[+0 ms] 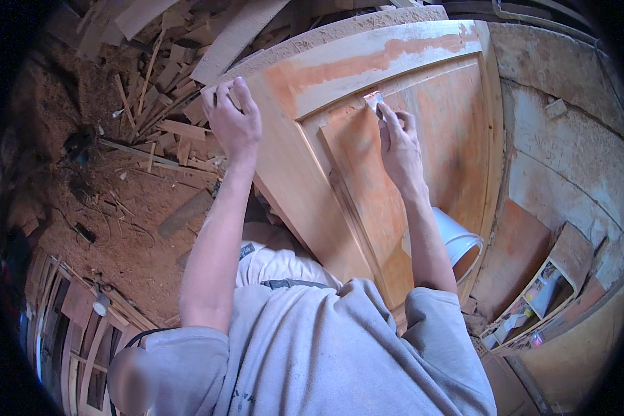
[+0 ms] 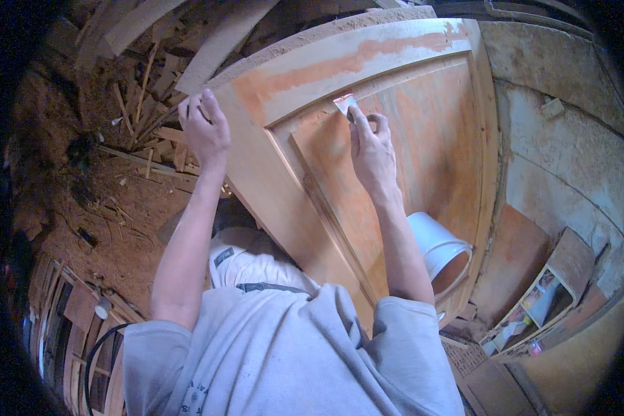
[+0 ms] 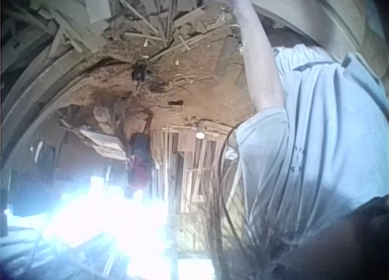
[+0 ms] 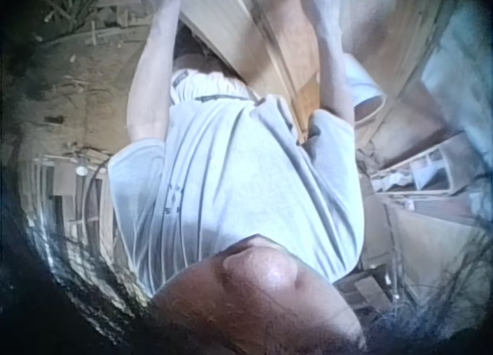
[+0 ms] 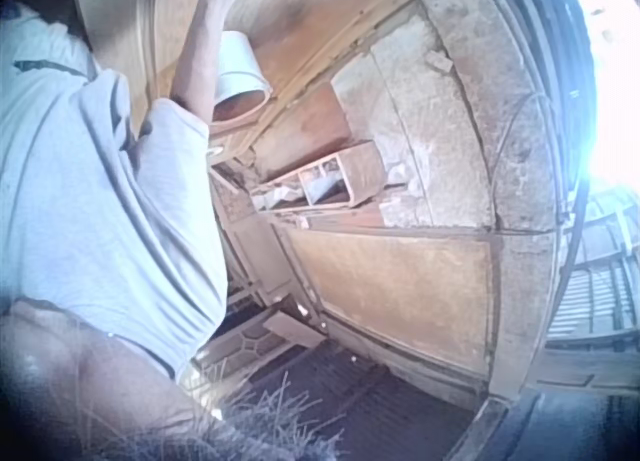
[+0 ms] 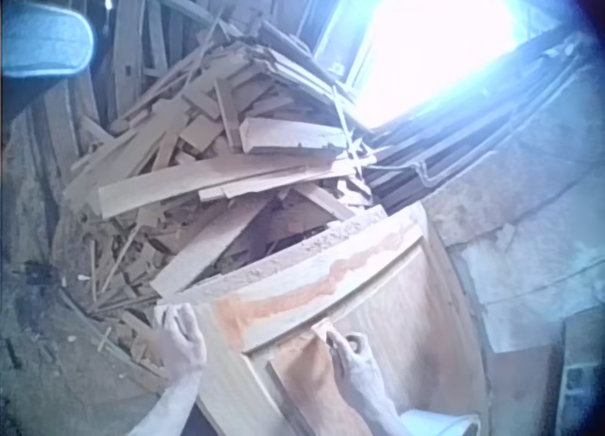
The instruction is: The person applies a reddish putty-like substance to the recessed panels and grooves of a wooden door using a putty knife, repeatedly dipping the tool into a white bucket.
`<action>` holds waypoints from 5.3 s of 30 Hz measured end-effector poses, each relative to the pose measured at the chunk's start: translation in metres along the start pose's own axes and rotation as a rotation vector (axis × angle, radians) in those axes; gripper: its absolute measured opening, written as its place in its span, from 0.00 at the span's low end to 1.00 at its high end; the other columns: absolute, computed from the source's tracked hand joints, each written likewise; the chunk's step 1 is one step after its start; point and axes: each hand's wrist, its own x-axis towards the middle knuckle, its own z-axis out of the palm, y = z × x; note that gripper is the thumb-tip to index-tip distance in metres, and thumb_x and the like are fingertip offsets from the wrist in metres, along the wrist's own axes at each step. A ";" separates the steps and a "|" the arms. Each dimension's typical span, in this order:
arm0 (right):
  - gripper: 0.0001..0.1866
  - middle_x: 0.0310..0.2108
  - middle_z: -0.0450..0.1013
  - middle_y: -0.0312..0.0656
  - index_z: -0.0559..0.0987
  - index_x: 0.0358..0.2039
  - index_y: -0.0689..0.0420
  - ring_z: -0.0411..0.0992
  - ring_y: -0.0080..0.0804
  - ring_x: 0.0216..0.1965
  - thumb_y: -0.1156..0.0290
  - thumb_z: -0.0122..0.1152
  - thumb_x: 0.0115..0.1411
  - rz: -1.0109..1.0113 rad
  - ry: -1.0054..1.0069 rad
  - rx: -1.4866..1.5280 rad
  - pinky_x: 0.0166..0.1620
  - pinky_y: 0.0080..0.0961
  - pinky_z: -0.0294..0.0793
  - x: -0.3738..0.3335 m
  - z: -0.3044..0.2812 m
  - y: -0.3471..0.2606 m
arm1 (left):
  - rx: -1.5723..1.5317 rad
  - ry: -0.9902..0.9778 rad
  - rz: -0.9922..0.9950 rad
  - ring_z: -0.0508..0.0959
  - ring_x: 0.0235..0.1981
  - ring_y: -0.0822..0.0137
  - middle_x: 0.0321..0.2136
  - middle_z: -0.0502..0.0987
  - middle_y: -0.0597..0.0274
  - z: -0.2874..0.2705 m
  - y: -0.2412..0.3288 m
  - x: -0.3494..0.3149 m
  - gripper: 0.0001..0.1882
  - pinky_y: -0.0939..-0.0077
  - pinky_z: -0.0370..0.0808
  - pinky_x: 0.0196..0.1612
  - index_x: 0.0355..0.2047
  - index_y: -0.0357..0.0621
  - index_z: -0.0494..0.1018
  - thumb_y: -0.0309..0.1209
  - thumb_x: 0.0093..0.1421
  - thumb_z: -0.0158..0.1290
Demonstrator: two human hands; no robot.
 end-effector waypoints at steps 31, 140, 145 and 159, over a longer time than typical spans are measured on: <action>0.23 0.39 0.67 0.51 0.67 0.65 0.45 0.71 0.51 0.42 0.70 0.51 0.70 0.006 -0.076 -0.078 0.45 0.43 0.76 0.003 0.029 0.011 | -0.028 0.021 0.026 0.72 0.43 0.48 0.36 0.72 0.44 0.002 0.000 0.000 0.25 0.55 0.68 0.48 0.33 0.31 0.73 0.45 0.71 0.44; 0.20 0.34 0.72 0.52 0.75 0.59 0.48 0.73 0.49 0.36 0.72 0.55 0.66 -0.030 -0.041 0.100 0.41 0.40 0.72 0.015 0.014 0.029 | -0.005 -0.042 -0.011 0.73 0.43 0.48 0.37 0.71 0.44 -0.001 0.004 0.001 0.26 0.55 0.69 0.48 0.35 0.31 0.73 0.47 0.71 0.42; 0.21 0.35 0.72 0.52 0.74 0.59 0.47 0.74 0.50 0.37 0.72 0.55 0.66 0.016 -0.197 -0.003 0.42 0.42 0.74 0.015 -0.006 0.021 | -0.006 0.016 0.007 0.72 0.42 0.48 0.36 0.71 0.44 -0.001 0.002 -0.001 0.26 0.55 0.68 0.47 0.33 0.32 0.72 0.46 0.71 0.42; 0.20 0.35 0.73 0.52 0.75 0.59 0.49 0.73 0.49 0.37 0.73 0.55 0.66 0.025 -0.230 0.004 0.43 0.39 0.72 0.018 -0.013 0.007 | -0.010 0.024 0.008 0.72 0.42 0.50 0.35 0.71 0.46 0.002 -0.002 0.000 0.25 0.58 0.68 0.47 0.33 0.33 0.72 0.46 0.71 0.43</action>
